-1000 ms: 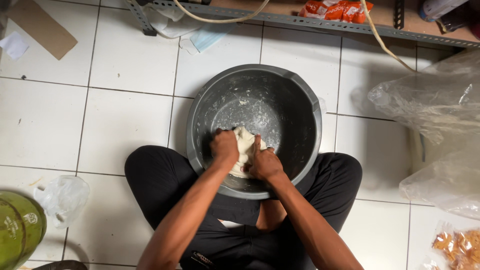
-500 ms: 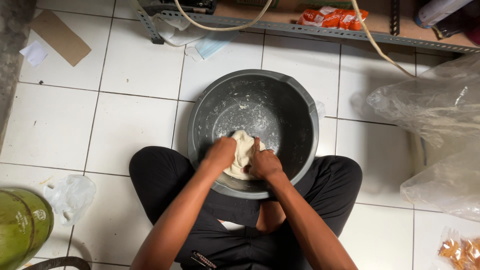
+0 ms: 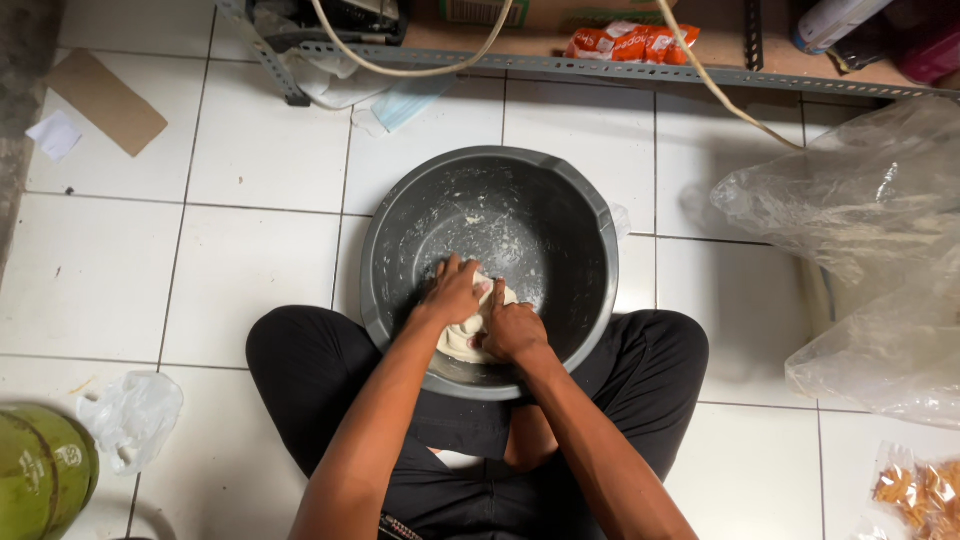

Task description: The person kneads a ball of dough inside a large grey plastic basin using both hands. The person repeatedly presses, folds, and turns the dough within the basin while sitting on the floor.

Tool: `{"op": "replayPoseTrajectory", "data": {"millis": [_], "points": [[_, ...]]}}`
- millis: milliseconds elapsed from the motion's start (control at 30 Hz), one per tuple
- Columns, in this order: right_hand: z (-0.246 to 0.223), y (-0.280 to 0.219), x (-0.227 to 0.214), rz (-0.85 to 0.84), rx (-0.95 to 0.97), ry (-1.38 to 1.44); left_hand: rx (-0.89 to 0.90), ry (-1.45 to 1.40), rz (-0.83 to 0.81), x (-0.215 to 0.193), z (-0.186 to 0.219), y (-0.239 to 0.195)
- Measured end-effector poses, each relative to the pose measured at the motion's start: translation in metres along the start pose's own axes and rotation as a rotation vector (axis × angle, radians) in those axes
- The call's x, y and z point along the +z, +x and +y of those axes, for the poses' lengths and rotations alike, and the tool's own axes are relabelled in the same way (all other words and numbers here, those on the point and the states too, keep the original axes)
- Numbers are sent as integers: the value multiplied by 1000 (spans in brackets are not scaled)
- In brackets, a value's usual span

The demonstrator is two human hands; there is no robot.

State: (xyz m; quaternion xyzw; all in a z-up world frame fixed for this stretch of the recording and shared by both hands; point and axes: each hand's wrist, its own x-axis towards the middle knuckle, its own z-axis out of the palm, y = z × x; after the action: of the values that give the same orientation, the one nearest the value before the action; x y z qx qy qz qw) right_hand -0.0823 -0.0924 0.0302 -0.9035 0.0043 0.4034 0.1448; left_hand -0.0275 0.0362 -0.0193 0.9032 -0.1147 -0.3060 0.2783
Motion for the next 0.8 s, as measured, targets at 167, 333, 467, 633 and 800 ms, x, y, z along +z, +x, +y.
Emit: {"op": "replayPoseTrajectory", "data": {"millis": [167, 333, 467, 633, 800], "points": [[5, 9, 9, 56, -6, -16, 78, 99, 58, 6, -13, -6], [18, 23, 25, 60, -31, -28, 338, 277, 181, 24, -8, -50], [26, 18, 20, 29, -81, -8, 506, 387, 309, 49, -21, -81], [30, -9, -21, -163, -161, 90, 317, 130, 187, -8, 1, -84], [50, -4, -20, -82, -118, 265, 510, 469, 130, -19, 9, -56]]}}
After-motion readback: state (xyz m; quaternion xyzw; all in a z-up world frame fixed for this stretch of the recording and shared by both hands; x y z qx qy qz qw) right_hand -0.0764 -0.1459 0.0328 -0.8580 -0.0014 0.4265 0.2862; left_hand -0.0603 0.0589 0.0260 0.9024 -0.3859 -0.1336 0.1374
